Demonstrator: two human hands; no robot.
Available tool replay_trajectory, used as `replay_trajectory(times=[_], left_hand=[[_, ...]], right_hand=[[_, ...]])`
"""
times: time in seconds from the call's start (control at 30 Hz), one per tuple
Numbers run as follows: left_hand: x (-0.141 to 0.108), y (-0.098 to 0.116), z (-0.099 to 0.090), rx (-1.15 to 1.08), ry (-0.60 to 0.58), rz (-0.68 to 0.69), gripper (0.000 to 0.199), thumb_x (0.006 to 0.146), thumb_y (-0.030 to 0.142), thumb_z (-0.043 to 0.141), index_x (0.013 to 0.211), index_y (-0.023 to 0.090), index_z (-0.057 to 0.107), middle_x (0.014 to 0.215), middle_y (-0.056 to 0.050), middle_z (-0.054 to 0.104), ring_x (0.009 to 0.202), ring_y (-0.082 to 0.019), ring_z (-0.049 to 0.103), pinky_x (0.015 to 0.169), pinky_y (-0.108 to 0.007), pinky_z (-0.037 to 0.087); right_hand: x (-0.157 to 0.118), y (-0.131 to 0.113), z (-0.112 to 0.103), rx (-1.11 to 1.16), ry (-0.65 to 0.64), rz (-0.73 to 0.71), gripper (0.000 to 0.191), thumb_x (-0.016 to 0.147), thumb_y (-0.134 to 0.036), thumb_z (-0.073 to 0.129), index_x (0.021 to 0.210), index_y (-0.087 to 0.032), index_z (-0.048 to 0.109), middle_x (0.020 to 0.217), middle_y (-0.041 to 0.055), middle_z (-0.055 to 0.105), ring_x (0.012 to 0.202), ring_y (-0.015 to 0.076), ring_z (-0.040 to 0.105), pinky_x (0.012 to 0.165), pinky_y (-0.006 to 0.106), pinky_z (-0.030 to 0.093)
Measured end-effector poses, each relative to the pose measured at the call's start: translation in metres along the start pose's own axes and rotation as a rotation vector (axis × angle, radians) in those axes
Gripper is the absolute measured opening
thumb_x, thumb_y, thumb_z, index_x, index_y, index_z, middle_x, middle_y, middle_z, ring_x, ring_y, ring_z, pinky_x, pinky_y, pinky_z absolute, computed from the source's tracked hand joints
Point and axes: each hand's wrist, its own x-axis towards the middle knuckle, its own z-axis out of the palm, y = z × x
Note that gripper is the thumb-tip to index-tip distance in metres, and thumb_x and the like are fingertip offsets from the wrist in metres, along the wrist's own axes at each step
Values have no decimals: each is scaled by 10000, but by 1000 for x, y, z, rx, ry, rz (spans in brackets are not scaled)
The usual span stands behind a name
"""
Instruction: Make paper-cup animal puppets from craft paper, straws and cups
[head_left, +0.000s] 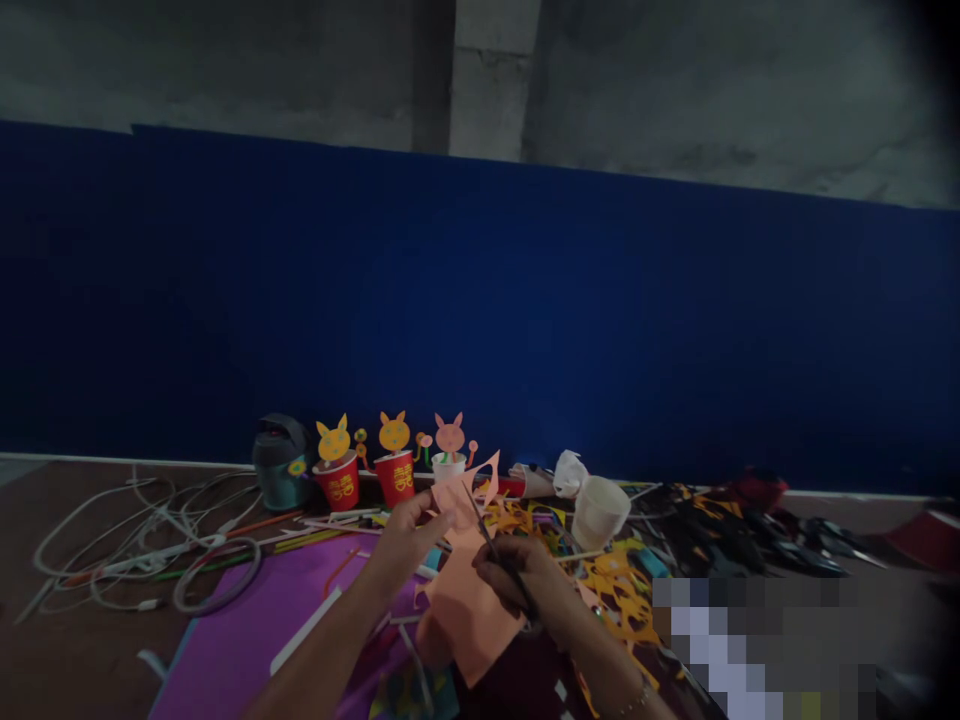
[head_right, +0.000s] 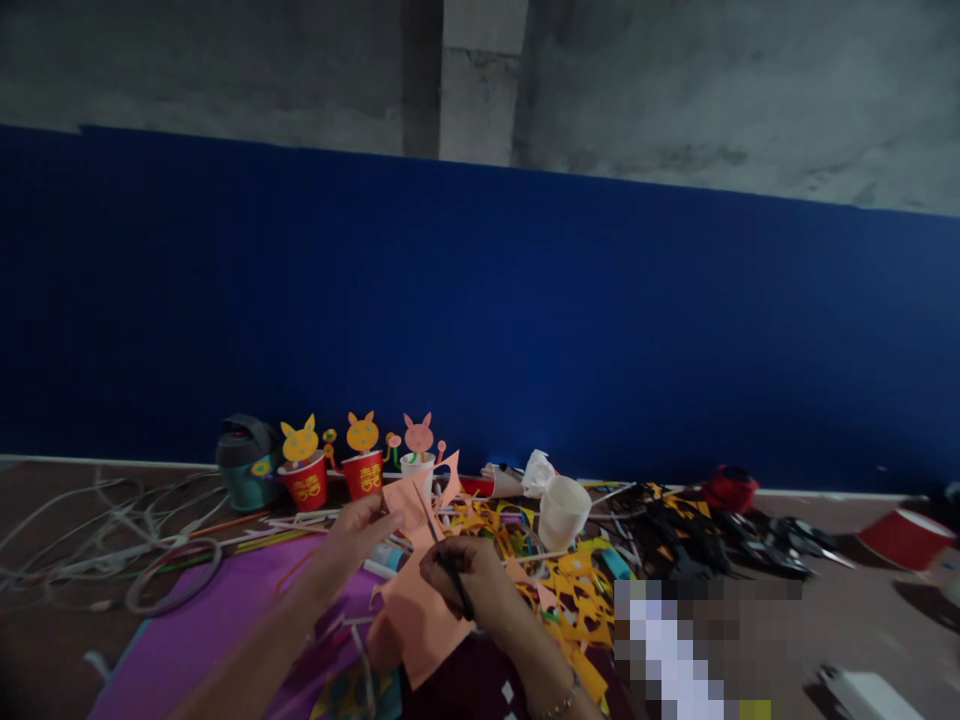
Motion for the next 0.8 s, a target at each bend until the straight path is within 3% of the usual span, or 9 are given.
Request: replay_trajectory(times=[0.2, 0.37, 0.53, 0.8], left_hand=[[-2, 5, 4, -6, 43, 40, 251, 761, 385, 623, 776, 135, 642, 673, -12, 619, 635, -143, 553, 605, -233, 421], [-4, 5, 4, 84, -18, 38, 215, 738, 362, 628, 742, 151, 663, 717, -32, 644, 679, -161, 566, 650, -249, 435], [-3, 1, 5, 47, -8, -3, 238, 696, 399, 656, 741, 165, 660, 706, -37, 644, 684, -173, 584, 651, -260, 447], [-4, 4, 9, 52, 32, -31, 255, 663, 410, 670, 680, 157, 643, 651, -30, 627, 688, -190, 583, 653, -282, 449]], right_hand=[[2, 5, 0, -12, 19, 48, 223, 683, -372, 670, 680, -160, 602, 418, -76, 441, 309, 59, 367, 315, 177, 276], [2, 6, 2, 10, -30, -25, 225, 736, -377, 619, 735, -152, 605, 433, -66, 486, 321, 67, 416, 337, 175, 319], [3, 9, 3, -7, 24, 3, 262, 690, -397, 673, 640, -168, 558, 391, -92, 412, 289, 49, 344, 302, 166, 259], [3, 3, 6, -1, 98, 75, 336, 649, -468, 691, 621, -166, 546, 352, -83, 431, 282, 66, 356, 300, 186, 261]])
